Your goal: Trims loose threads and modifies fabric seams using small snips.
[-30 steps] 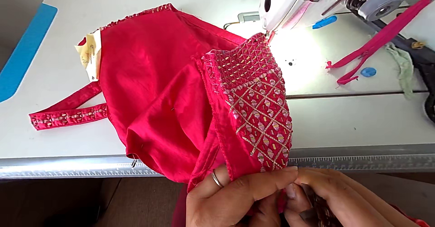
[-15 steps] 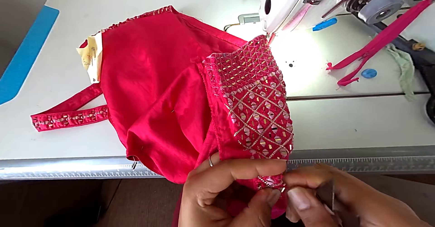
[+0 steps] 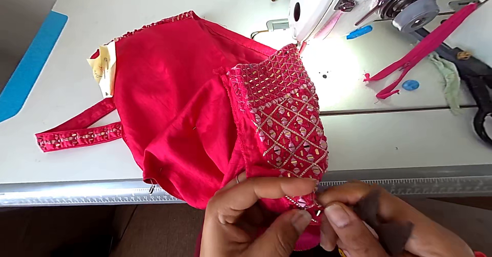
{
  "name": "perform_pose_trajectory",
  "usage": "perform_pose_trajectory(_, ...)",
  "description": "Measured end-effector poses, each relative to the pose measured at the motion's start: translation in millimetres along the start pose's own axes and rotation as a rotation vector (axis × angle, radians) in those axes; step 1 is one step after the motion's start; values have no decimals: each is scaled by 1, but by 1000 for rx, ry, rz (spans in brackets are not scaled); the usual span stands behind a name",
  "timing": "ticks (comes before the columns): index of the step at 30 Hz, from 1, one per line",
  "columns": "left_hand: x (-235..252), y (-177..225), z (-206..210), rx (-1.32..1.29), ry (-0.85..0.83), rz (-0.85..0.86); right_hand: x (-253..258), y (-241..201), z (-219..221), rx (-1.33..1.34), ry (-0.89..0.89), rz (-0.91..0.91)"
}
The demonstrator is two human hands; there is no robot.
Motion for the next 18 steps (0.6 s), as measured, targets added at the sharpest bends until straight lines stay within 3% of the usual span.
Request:
perform_pose_trajectory(5, 1, -1, 2, -26, 78, 7, -11, -11, 4, -226, 145, -178)
perform_pose_trajectory(18, 3, -1, 12, 158, 153, 123, -10, -13, 10, -427, 149, -214)
Point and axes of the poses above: each hand's wrist, its own x-axis towards the middle knuckle, its own z-axis out of the palm, y = z × x, the point moved 6 cm from there along x, towards the middle knuckle, and after that the axes turned 8 degrees about -y, right-handed, at the moved point
